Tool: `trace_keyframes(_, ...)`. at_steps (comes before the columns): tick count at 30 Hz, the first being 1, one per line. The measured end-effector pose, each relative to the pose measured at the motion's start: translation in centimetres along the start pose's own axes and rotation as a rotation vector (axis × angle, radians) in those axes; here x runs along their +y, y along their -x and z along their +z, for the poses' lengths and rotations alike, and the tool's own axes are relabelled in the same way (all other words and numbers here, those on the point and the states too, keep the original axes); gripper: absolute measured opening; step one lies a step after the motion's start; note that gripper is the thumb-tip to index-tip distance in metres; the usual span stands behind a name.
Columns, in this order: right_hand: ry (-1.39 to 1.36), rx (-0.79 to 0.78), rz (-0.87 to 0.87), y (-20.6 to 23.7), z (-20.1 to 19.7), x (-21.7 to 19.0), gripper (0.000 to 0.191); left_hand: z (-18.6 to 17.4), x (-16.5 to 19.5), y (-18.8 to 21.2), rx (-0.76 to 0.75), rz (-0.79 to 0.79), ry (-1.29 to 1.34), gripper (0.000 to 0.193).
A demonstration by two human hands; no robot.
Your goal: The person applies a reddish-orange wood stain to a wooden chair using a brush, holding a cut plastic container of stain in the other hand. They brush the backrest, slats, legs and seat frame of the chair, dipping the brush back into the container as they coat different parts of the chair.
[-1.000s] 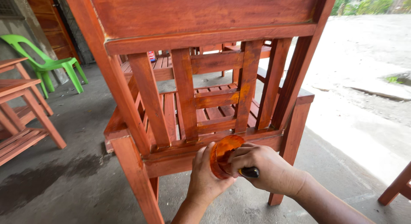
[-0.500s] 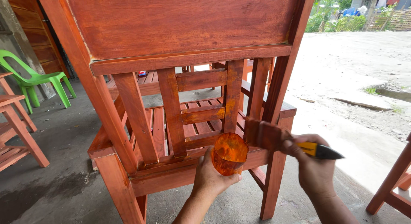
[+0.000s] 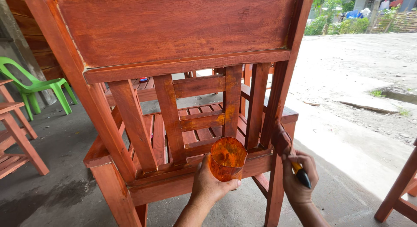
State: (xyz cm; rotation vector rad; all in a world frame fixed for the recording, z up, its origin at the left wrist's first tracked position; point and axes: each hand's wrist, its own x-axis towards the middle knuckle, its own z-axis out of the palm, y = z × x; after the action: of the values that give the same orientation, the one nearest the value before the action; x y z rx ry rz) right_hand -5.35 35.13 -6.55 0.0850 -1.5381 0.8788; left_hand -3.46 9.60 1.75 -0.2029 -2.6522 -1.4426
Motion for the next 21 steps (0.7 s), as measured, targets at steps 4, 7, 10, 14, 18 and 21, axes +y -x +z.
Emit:
trace_keyframes(4,0.049,-0.038,0.089,4.1,-0.7,1.1,0.017,-0.5,-0.8,0.0,0.009,-0.007,-0.025,0.115)
trace_keyframes(7,0.090,-0.107,0.147,3.9,-1.3,0.6,0.017,-0.3,-0.9,0.2,0.013,0.002,-0.025,0.117)
trace_keyframes(10,0.050,-0.148,0.319,0.9,-1.1,-1.0,0.013,-0.1,-0.8,0.4,0.006,0.001,0.000,0.115)
trace_keyframes(14,0.049,-0.120,0.386,-5.7,-0.6,-2.8,0.013,-0.4,-0.7,0.1,-0.003,-0.016,-0.002,0.118)
trace_keyframes(18,-0.012,0.030,0.027,-7.4,-0.3,-2.7,0.017,-0.5,-0.9,-0.4,0.009,0.005,-0.017,0.118)
trace_keyframes(21,0.032,0.043,-0.042,-4.7,0.0,-1.1,0.019,-0.5,-1.3,-0.5,0.011,0.021,0.013,0.116)
